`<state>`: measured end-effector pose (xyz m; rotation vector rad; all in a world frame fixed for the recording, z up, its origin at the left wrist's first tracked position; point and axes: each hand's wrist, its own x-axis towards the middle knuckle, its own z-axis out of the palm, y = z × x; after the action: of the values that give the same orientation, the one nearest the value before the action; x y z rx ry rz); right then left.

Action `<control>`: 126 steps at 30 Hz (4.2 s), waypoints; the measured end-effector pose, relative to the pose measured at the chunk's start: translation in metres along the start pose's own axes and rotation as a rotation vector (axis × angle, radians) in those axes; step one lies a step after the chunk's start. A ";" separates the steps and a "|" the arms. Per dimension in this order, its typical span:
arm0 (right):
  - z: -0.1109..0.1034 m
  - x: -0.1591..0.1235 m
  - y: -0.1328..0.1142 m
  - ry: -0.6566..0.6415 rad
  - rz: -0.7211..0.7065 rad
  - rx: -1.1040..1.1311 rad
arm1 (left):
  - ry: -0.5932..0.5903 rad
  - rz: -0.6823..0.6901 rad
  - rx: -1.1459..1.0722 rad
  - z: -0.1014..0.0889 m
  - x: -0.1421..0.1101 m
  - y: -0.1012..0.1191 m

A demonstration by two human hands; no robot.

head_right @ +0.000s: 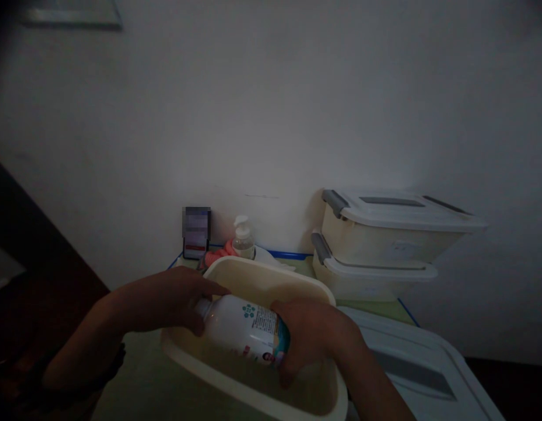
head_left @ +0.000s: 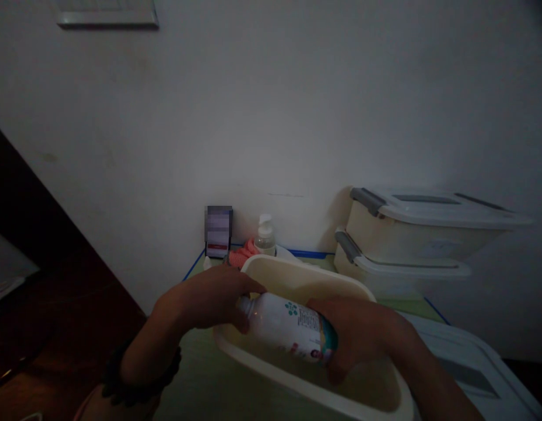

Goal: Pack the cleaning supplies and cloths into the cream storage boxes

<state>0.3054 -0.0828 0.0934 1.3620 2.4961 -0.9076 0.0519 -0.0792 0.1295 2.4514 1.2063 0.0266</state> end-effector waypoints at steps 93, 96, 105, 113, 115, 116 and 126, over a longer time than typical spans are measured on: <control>0.001 0.002 -0.008 0.064 0.076 -0.046 | -0.110 -0.145 -0.123 -0.007 0.004 -0.002; 0.002 0.003 -0.008 0.077 0.059 -0.055 | -0.131 -0.126 -0.136 -0.009 0.004 -0.003; -0.020 -0.007 -0.001 0.532 -0.128 0.001 | 0.240 -0.071 -0.058 -0.010 0.001 -0.015; -0.018 -0.001 0.021 0.443 -0.070 -0.075 | 0.103 -0.038 -0.126 -0.004 0.012 -0.028; -0.019 -0.002 0.020 0.378 -0.091 -0.060 | 0.101 -0.016 -0.140 -0.006 0.010 -0.028; -0.020 -0.004 0.018 0.360 -0.103 -0.048 | 0.107 -0.001 -0.144 -0.007 0.008 -0.028; -0.026 -0.023 -0.006 0.069 -0.278 0.139 | -0.140 -0.112 -0.087 -0.013 -0.006 -0.012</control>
<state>0.3176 -0.0860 0.1262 1.1152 2.7702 -1.1249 0.0366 -0.0726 0.1377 2.2670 1.2513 -0.1200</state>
